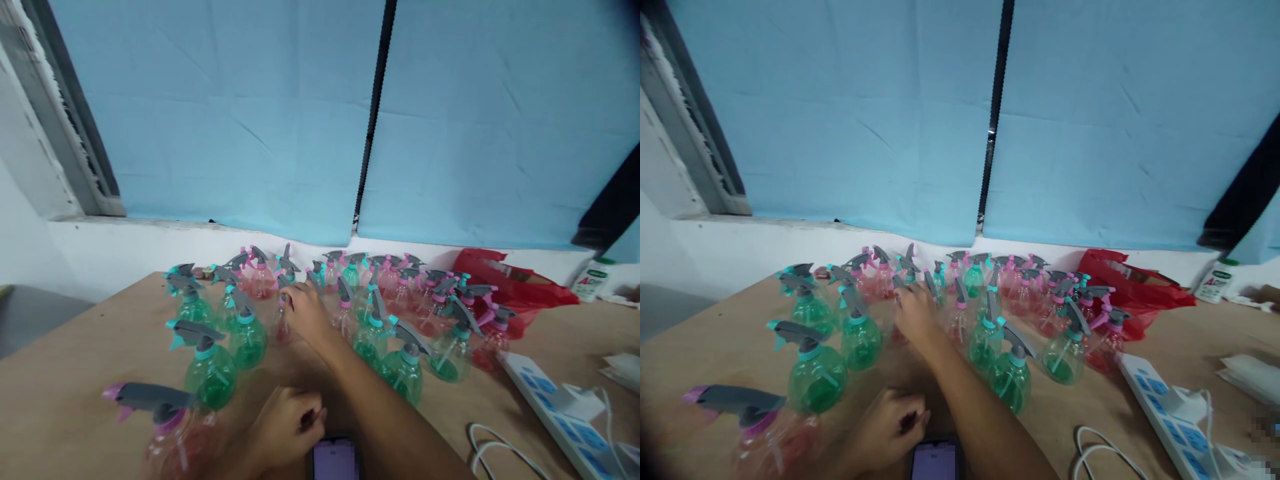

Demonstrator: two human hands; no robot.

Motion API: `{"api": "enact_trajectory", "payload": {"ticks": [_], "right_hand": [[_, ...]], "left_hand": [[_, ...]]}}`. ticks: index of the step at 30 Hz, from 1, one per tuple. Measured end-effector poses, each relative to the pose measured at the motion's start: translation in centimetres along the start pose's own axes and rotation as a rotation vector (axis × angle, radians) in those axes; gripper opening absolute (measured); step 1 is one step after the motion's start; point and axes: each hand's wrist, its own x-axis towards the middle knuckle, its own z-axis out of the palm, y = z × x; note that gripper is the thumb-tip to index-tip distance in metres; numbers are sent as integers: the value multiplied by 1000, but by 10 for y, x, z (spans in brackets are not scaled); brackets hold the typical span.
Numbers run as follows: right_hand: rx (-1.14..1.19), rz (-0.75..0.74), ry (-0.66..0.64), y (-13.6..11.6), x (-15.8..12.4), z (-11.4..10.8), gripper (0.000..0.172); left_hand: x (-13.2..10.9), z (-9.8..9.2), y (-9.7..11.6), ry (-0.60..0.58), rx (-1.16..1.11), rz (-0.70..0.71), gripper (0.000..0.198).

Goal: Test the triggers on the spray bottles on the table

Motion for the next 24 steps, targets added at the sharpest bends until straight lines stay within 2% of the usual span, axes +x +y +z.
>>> {"api": "enact_trajectory", "payload": {"ticks": [9, 18, 21, 24], "right_hand": [[29, -73, 84, 12, -14, -2, 24], [164, -106, 193, 20, -43, -19, 12], [320, -16, 239, 25, -55, -17, 14], [561, 129, 323, 29, -61, -10, 31]], "left_hand": [[1, -1, 0, -19, 5, -35, 29], [1, -5, 5, 12, -3, 23, 30], [2, -6, 3, 39, -3, -12, 30], [2, -7, 1, 48, -21, -62, 29]]}}
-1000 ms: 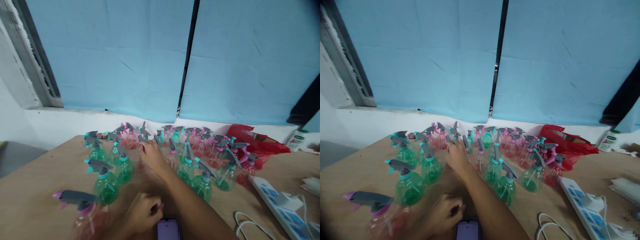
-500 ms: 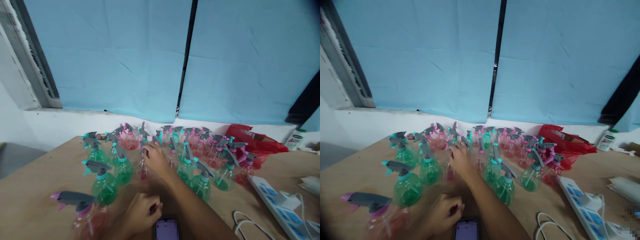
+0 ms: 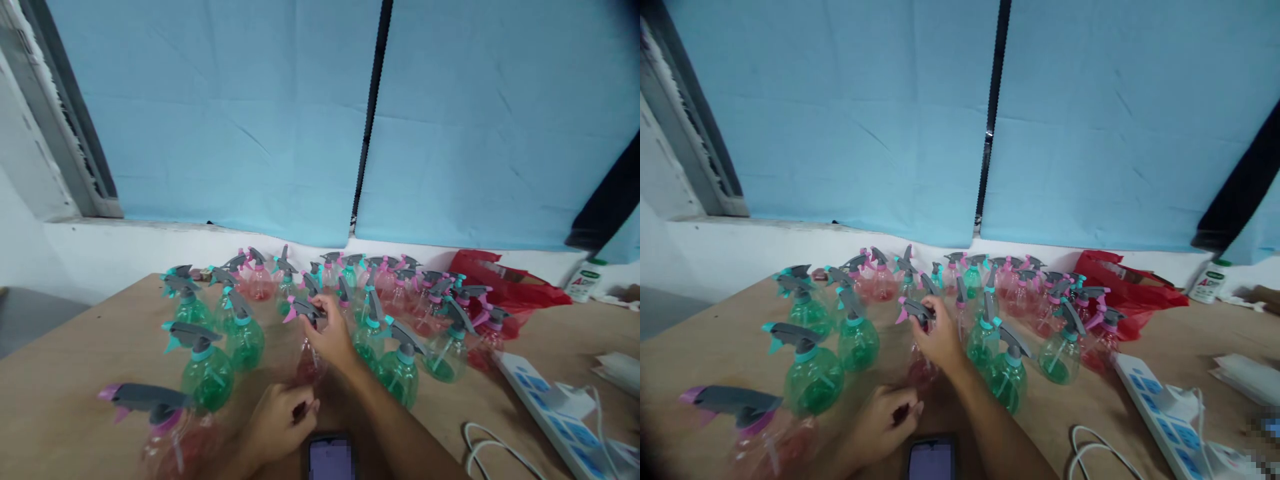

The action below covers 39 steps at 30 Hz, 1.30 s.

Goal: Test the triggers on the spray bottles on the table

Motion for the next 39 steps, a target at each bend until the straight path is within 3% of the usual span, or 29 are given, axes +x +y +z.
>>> {"api": "enact_trajectory", "payload": {"ticks": [2, 5, 11, 15, 23, 32, 39], "right_hand": [[145, 80, 27, 4, -2, 2, 40], [280, 168, -74, 8, -2, 3, 48], [353, 242, -412, -1, 2, 2, 36], [466, 243, -505, -13, 7, 0, 27], [511, 486, -366, -3, 2, -9, 22], [429, 400, -408, -5, 4, -16, 27], [489, 454, -336, 3, -2, -9, 16]], "left_hand": [[0, 0, 0, -2, -10, -23, 30], [1, -2, 1, -8, -7, -44, 32], [1, -2, 0, -25, -1, -40, 29], [-1, -1, -2, -25, 4, -33, 27], [-2, -1, -1, -39, 40, -40, 30], [0, -3, 1, -27, 34, -29, 29], [0, -3, 0, -34, 22, -22, 31]]}}
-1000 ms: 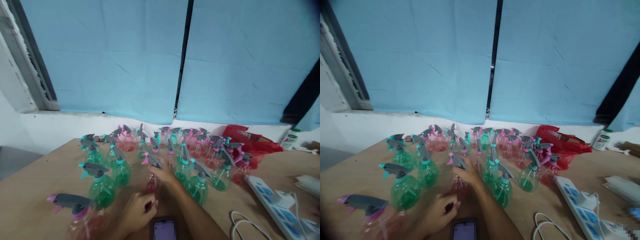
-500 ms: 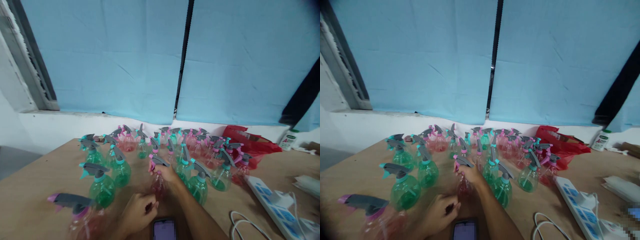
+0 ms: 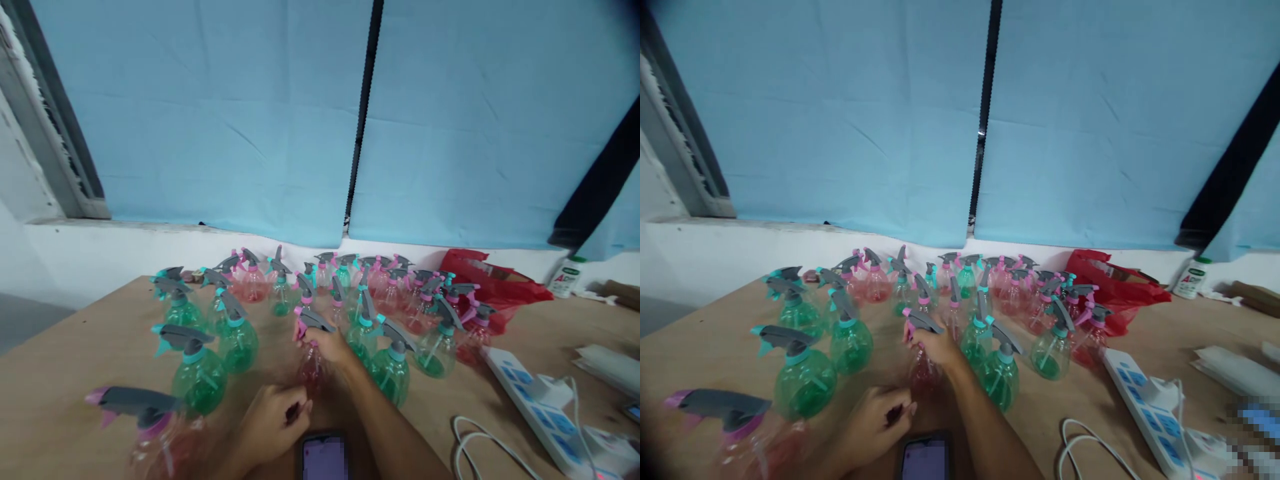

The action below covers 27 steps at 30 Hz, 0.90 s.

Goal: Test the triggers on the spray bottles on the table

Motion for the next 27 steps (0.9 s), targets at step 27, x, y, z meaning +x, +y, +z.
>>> {"api": "enact_trajectory", "payload": {"ticks": [27], "right_hand": [[-32, -4, 36, 1, 1, -1, 30]], "left_hand": [[0, -2, 3, -28, -6, -21, 31]]}}
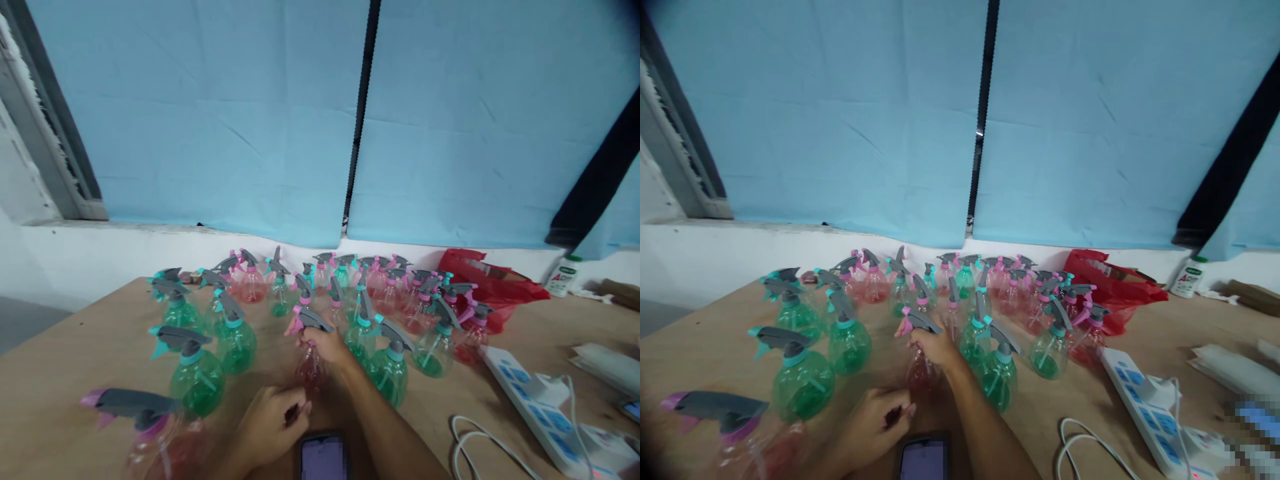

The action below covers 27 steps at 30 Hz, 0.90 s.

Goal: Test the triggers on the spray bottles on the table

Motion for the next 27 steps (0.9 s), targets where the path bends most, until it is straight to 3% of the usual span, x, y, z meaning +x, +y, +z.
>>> {"api": "enact_trajectory", "payload": {"ticks": [4, 11, 19, 25, 27], "right_hand": [[36, 13, -27, -3, -1, 3, 20], [-66, -65, -46, 0, 1, 1, 36], [-1, -18, 53, 2, -2, 8, 14], [-91, -257, 143, 12, -7, 25, 28], [-80, -333, 119, 19, -8, 31, 30]], "left_hand": [[1, 0, 1, -3, 6, -4, 31], [1, 1, -1, 6, 16, 12, 30], [-2, 4, -4, 45, 45, 48, 30], [-1, 2, 1, 55, 29, 55, 30], [-1, 3, 0, 64, 31, 73, 29]]}}
